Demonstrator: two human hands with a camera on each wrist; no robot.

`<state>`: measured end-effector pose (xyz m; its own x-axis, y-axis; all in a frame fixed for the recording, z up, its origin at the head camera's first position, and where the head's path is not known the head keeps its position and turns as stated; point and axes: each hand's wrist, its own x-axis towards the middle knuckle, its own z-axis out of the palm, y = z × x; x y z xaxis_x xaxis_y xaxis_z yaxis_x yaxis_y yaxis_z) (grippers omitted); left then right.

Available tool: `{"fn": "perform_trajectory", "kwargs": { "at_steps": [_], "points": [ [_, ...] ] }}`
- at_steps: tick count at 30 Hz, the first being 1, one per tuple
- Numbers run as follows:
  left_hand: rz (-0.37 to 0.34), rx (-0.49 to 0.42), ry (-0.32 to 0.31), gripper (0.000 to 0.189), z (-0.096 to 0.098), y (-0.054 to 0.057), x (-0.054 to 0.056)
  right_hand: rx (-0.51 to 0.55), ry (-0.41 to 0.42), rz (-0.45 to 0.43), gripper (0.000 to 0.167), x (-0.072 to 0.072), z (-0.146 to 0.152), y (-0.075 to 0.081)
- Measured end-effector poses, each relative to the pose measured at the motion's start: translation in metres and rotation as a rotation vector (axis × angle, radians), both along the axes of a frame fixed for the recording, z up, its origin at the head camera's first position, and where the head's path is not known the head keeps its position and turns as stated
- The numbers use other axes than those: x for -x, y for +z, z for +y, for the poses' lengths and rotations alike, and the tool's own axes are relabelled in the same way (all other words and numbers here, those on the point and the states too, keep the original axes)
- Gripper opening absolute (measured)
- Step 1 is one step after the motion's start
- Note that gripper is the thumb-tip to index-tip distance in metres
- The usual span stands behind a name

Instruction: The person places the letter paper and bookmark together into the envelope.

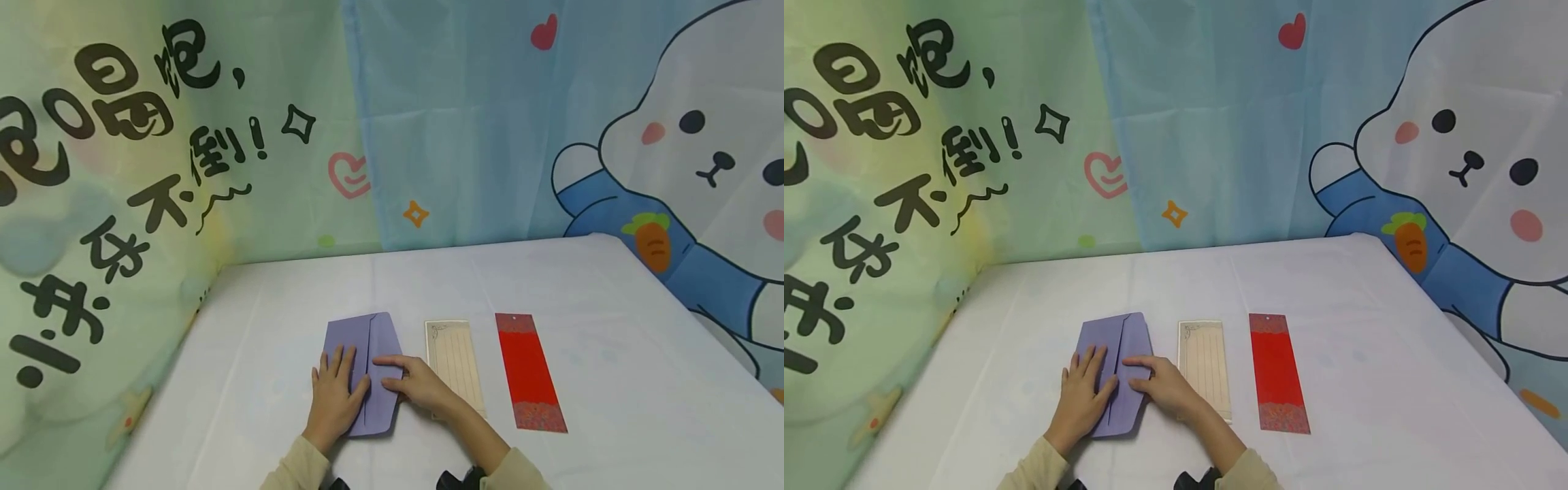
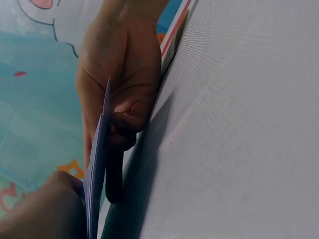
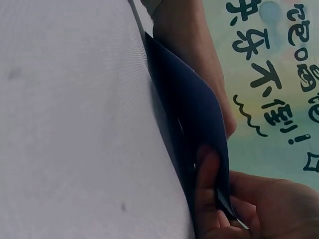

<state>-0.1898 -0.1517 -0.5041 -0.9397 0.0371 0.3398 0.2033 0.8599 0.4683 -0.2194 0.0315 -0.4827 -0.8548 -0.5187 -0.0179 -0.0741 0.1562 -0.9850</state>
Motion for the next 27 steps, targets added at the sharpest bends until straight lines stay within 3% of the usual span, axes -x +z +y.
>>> {"fn": "perform_trajectory", "kwargs": {
  "at_steps": [8, 15, 22, 27],
  "points": [
    [0.005, -0.033, 0.013, 0.059, -0.001, 0.004, -0.001, 0.008, -0.027, -0.033, 0.051, 0.0, -0.002, -0.001],
    [0.007, -0.026, 0.1, 0.068, -0.001, 0.011, -0.002, 0.118, -0.015, -0.073, 0.054, 0.0, 0.0, -0.003],
    [0.016, -0.01, 0.142, 0.084, -0.002, 0.017, -0.001, 0.104, 0.025, -0.019, 0.056, 0.001, 0.001, -0.004],
    [0.052, 0.011, 0.161, 0.085, -0.002, 0.016, 0.001, 0.106, 0.042, 0.013, 0.056, 0.0, 0.002, -0.004]
  ]
}}
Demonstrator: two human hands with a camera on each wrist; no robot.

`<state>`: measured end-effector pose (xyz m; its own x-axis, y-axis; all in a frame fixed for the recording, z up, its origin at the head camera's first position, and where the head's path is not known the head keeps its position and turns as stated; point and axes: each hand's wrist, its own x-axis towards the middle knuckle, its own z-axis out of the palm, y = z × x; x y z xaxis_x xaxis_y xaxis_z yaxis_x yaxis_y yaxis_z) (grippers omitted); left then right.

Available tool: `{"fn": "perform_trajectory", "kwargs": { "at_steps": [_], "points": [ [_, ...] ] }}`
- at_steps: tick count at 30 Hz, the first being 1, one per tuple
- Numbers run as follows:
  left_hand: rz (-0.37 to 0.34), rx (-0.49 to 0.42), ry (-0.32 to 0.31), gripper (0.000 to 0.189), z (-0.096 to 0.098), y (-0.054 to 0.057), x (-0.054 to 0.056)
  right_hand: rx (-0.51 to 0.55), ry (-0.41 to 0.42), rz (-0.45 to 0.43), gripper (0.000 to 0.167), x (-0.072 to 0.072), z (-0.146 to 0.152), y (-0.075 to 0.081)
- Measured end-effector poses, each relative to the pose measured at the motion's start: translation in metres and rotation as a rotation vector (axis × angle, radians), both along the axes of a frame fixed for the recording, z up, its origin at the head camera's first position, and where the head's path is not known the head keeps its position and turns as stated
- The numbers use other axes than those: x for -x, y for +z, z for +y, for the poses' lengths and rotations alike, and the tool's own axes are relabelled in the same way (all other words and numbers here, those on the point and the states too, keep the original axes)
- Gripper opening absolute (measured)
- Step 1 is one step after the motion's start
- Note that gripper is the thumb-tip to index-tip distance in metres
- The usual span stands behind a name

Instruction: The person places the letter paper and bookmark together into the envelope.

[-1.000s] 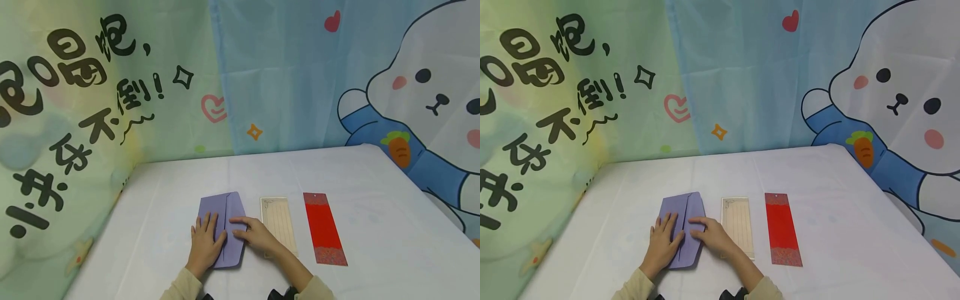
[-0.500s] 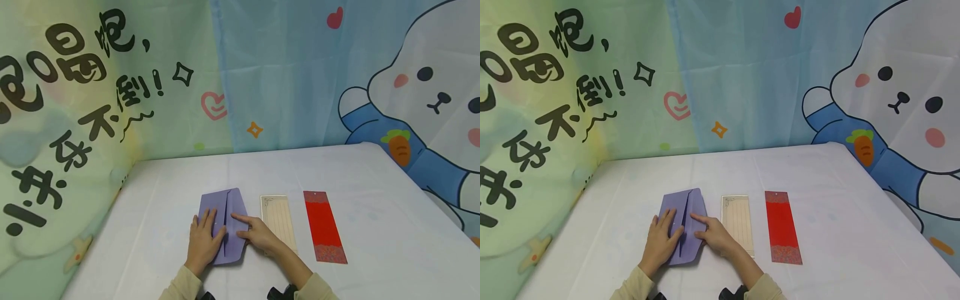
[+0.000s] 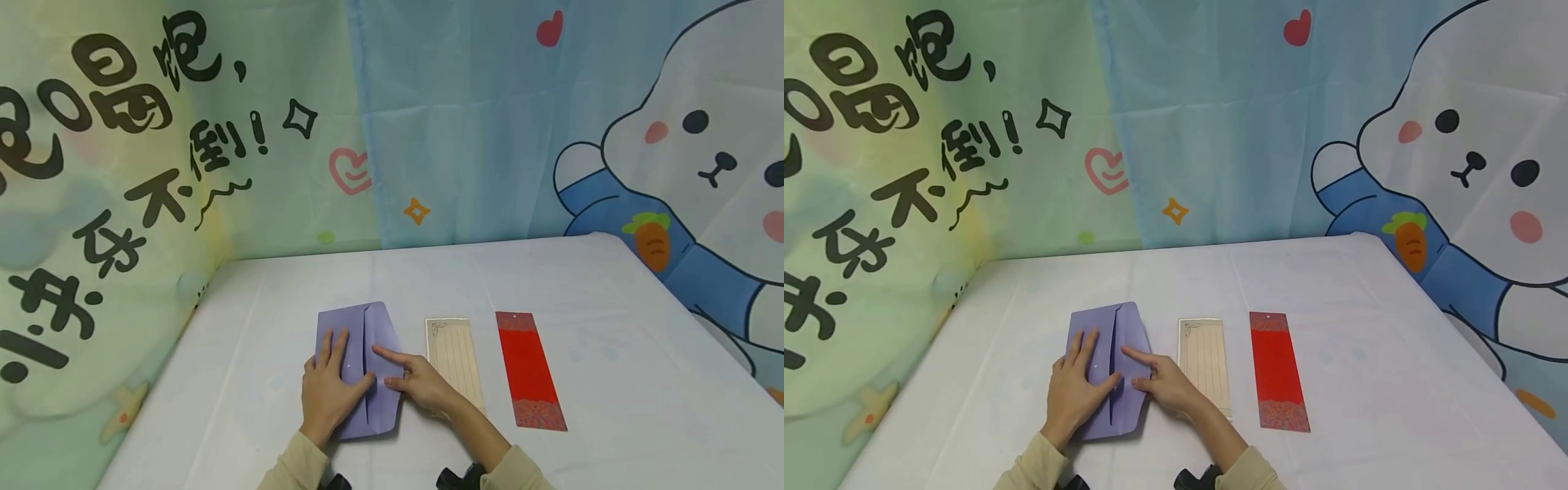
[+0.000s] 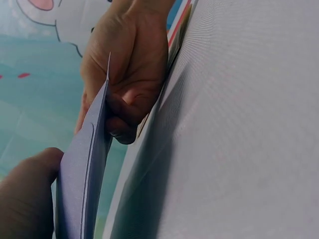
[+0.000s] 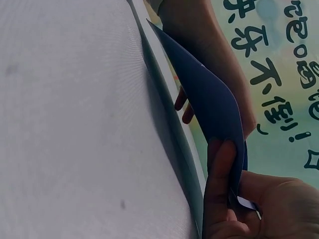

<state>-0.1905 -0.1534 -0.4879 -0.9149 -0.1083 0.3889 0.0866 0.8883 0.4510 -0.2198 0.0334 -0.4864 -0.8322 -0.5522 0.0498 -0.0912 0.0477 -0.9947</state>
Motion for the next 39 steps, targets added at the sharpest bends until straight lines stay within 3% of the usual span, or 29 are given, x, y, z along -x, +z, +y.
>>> {"fn": "perform_trajectory", "kwargs": {
  "at_steps": [11, 17, 21, 25, 28, 30, 32, 39],
  "points": [
    [0.055, 0.016, 0.016, 0.078, -0.003, -0.006, -0.007, 0.095, 0.015, -0.056, 0.055, -0.015, -0.008, -0.002],
    [0.081, 0.037, 0.019, 0.077, -0.002, -0.008, -0.007, 0.075, -0.027, -0.069, 0.053, -0.019, -0.009, 0.001],
    [0.094, 0.048, 0.018, 0.079, -0.003, -0.009, -0.006, -0.1, -0.177, 0.081, 0.045, -0.025, -0.004, 0.007],
    [0.11, 0.054, 0.015, 0.08, -0.004, -0.01, -0.006, -0.329, -0.441, 0.278, 0.031, -0.03, 0.016, 0.021],
    [0.122, 0.055, 0.001, 0.08, -0.003, -0.011, -0.006, -0.419, -0.637, 0.338, 0.024, -0.033, 0.041, 0.024],
    [0.13, 0.063, -0.007, 0.079, -0.002, -0.011, -0.006, -0.47, -0.721, 0.359, 0.024, -0.033, 0.056, 0.019],
    [0.135, 0.072, -0.006, 0.08, -0.002, -0.01, -0.006, -0.504, -0.742, 0.361, 0.028, -0.032, 0.066, 0.012],
    [0.118, 0.084, 0.003, 0.08, -0.006, -0.012, -0.006, -0.592, -0.658, 0.377, 0.051, -0.028, 0.072, -0.01]
  ]
}}
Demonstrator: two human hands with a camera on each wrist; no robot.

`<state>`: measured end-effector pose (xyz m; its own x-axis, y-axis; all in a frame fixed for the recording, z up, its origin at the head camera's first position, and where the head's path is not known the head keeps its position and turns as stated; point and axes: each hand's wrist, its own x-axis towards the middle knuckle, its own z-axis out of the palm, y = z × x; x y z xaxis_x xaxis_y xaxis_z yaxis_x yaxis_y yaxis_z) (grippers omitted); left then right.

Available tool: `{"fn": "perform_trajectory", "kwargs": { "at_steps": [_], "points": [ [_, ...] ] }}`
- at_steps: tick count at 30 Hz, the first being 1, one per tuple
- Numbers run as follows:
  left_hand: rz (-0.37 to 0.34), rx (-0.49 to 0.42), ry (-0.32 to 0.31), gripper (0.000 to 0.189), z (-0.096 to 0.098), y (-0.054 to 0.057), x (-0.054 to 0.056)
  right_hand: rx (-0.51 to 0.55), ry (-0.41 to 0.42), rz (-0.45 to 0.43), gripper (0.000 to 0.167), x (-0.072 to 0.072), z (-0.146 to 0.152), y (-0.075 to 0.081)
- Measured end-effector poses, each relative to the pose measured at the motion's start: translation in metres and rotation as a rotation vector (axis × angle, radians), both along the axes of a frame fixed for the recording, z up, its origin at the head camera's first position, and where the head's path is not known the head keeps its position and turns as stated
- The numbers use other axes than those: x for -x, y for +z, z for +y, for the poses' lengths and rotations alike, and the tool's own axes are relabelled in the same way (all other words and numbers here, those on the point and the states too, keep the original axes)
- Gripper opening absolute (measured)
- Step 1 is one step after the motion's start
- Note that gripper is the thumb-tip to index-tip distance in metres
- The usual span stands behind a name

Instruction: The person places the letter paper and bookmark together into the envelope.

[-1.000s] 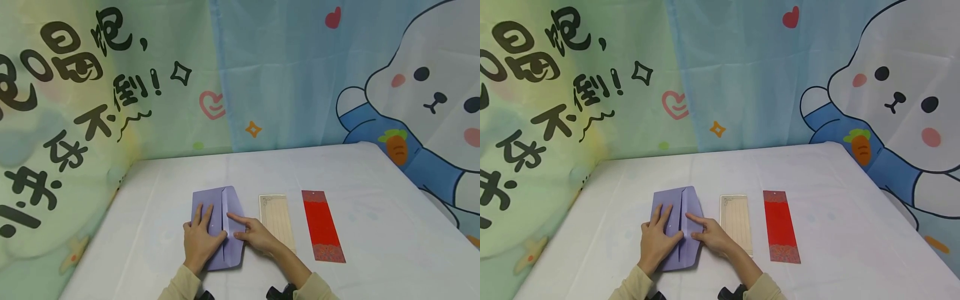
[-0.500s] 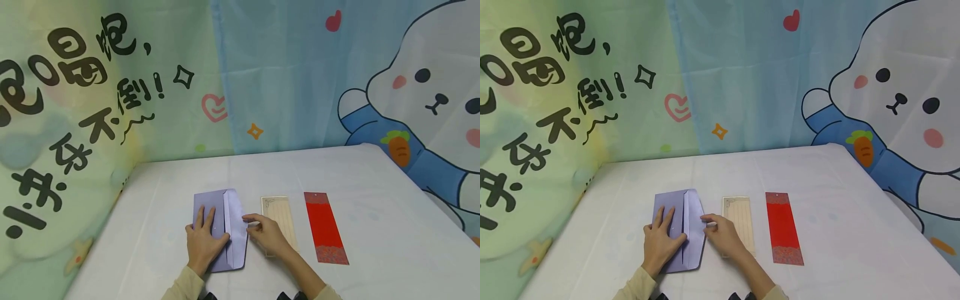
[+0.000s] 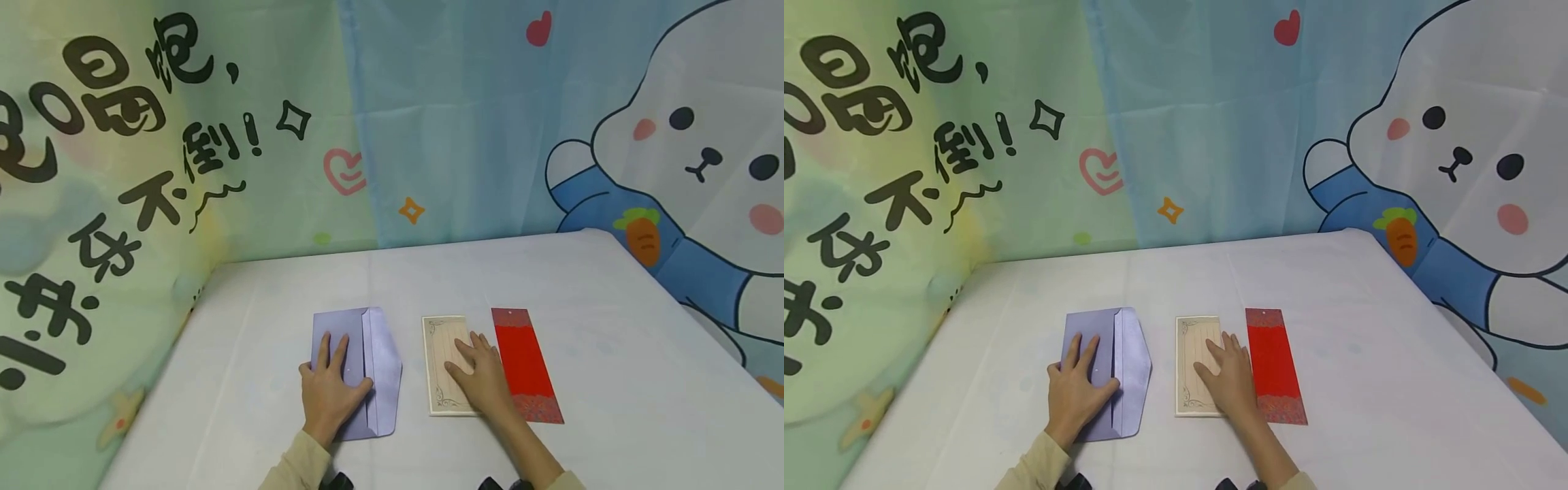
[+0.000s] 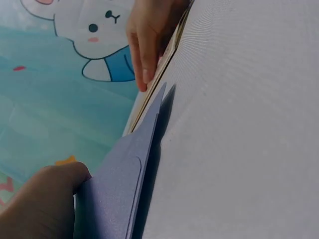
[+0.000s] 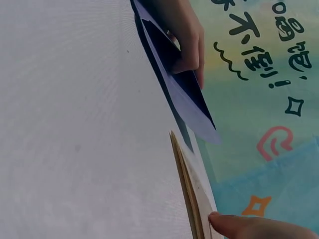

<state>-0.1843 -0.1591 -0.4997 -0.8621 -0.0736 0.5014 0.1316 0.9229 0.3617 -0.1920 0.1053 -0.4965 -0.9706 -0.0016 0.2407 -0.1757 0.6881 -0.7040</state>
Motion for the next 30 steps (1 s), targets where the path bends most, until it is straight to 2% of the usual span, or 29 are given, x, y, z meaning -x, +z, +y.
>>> {"fn": "perform_trajectory", "kwargs": {
  "at_steps": [5, 16, 30],
  "points": [
    [-0.009, -0.006, -0.007, 0.081, -0.0006, 0.0011, -0.0002, -0.028, -0.018, 0.02, 0.05, 0.0003, -0.001, -0.0024],
    [-0.012, 0.002, -0.007, 0.08, 0.0003, 0.0023, -0.0026, 0.015, -0.002, 0.002, 0.045, 0.0008, -0.0006, 0.0012],
    [-0.014, 0.001, -0.021, 0.079, 0.0004, 0.0027, -0.0034, -0.029, -0.011, -0.004, 0.044, -0.0008, -0.0012, -0.0049]
  ]
}}
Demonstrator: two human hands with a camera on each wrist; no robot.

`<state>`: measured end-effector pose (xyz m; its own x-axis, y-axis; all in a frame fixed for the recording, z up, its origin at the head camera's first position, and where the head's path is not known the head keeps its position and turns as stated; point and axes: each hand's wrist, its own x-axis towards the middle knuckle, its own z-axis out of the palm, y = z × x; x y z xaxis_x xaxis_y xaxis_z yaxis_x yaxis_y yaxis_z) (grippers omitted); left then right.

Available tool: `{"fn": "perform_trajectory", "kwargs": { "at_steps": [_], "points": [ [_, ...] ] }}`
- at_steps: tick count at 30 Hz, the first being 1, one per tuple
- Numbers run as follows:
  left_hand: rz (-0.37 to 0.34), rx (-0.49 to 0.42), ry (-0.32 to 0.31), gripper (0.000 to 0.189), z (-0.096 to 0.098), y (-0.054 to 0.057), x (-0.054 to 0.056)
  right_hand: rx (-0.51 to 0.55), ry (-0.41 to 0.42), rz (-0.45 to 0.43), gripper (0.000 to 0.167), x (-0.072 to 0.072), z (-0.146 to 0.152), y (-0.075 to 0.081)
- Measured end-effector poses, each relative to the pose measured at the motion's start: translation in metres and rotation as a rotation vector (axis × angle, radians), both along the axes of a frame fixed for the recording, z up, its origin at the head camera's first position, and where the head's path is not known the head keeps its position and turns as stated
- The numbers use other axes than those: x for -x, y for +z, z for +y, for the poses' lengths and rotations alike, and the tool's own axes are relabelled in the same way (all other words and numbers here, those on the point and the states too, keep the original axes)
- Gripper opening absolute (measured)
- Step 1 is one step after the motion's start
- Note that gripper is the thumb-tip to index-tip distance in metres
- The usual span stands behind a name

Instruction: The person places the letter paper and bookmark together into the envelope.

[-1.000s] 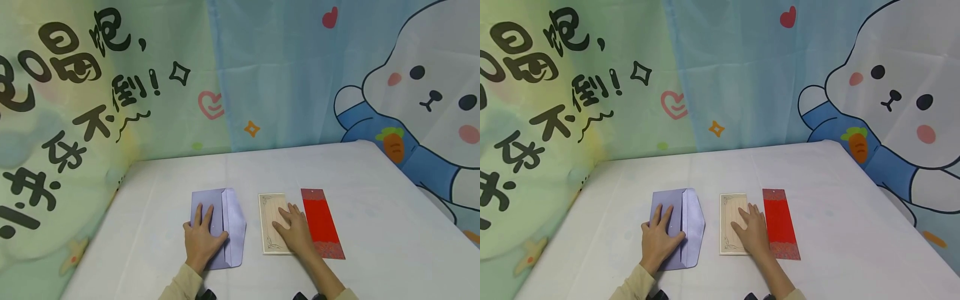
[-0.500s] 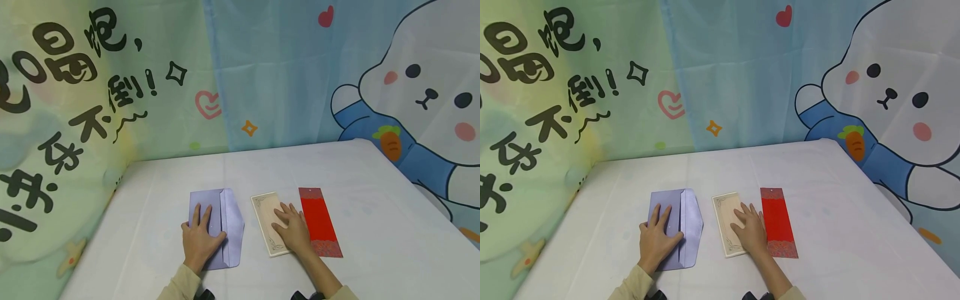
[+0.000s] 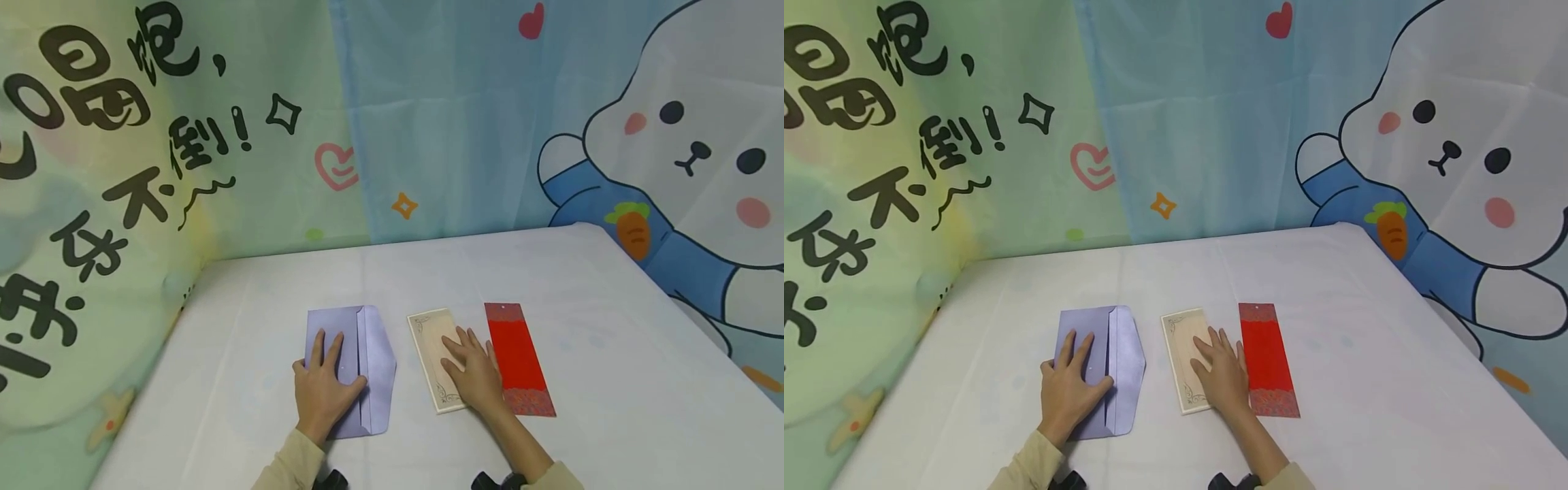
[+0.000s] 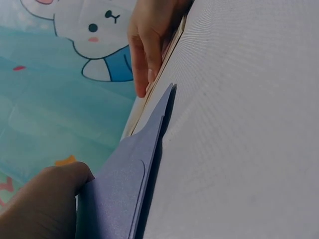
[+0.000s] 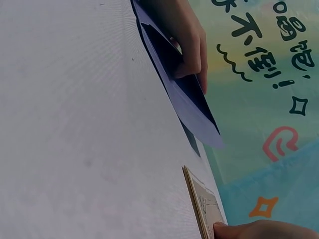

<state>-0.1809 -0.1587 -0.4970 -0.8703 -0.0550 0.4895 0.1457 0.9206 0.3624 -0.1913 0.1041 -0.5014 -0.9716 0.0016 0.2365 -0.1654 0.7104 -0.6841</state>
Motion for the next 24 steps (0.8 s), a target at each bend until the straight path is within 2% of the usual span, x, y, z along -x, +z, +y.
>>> {"fn": "perform_trajectory", "kwargs": {
  "at_steps": [13, 15, 19, 24],
  "points": [
    [0.014, 0.012, -0.003, 0.079, -0.002, -0.002, 0.001, 0.101, -0.052, 0.132, 0.04, 0.001, -0.002, -0.002],
    [0.015, 0.011, -0.004, 0.08, -0.002, -0.002, 0.001, 0.122, -0.075, 0.118, 0.041, 0.002, -0.002, 0.0],
    [0.018, 0.008, -0.006, 0.079, -0.003, -0.001, 0.001, 0.182, -0.109, 0.036, 0.042, 0.004, -0.002, 0.005],
    [0.028, 0.005, -0.011, 0.079, -0.003, -0.002, 0.002, 0.2, -0.09, -0.07, 0.042, 0.003, 0.0, 0.011]
  ]
}}
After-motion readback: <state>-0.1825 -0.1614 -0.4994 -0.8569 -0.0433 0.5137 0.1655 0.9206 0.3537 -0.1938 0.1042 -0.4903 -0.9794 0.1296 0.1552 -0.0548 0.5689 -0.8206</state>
